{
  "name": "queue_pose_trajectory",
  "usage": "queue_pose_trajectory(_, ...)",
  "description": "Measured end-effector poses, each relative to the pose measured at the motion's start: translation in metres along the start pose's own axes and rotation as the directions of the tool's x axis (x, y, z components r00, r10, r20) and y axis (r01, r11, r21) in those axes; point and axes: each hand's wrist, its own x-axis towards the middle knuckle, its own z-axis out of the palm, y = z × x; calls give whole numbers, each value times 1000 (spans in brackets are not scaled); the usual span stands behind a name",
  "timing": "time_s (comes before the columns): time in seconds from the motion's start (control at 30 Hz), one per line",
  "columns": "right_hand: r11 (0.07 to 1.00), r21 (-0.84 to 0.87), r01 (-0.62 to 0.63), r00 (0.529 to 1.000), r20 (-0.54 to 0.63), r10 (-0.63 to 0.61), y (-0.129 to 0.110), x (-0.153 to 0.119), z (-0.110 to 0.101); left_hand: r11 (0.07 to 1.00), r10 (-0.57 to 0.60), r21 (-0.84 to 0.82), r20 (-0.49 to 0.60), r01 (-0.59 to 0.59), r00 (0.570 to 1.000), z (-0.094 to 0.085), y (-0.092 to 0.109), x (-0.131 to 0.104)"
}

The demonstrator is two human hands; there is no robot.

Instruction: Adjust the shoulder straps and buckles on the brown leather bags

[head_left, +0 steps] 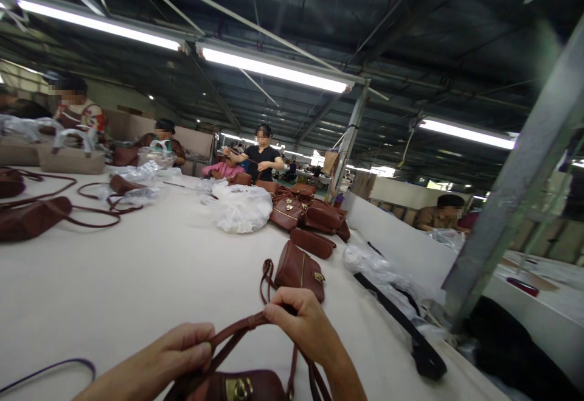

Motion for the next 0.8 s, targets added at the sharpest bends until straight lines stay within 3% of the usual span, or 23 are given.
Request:
queue_pose_trajectory(0.1,1000,5,11,997,77,-11,-2,0,13,996,77,47,-126,-71,989,9,7,3)
queue_pose_trajectory(0.17,999,15,37,994,106,-38,-3,0,23,971,186,191,-228,-143,956,21,12,11)
queue_pose_trajectory(0.23,998,16,57,993,99,-58,-3,0,29,923,259,348,-248,-164,933,35,17,20)
queue_pose_trajectory(0.33,995,-35,97,992,80,-94,-3,-1,25,882,269,448,-224,-146,937,45,23,26)
queue_pose_trajectory(0.43,988,-63,144,989,37,-142,-2,-3,7,893,169,446,-203,-62,964,39,26,22)
queue_pose_trajectory(0.53,992,-13,128,989,-78,-128,2,-9,-24,918,92,395,-141,-29,986,26,22,14)
queue_pose_trajectory(0.67,993,-39,111,959,-260,-117,9,-23,-66,956,70,288,-30,-58,997,13,7,5)
queue_pose_trajectory(0.8,992,-62,109,927,-354,-124,6,-33,-81,970,64,236,12,-65,998,6,-4,-1)
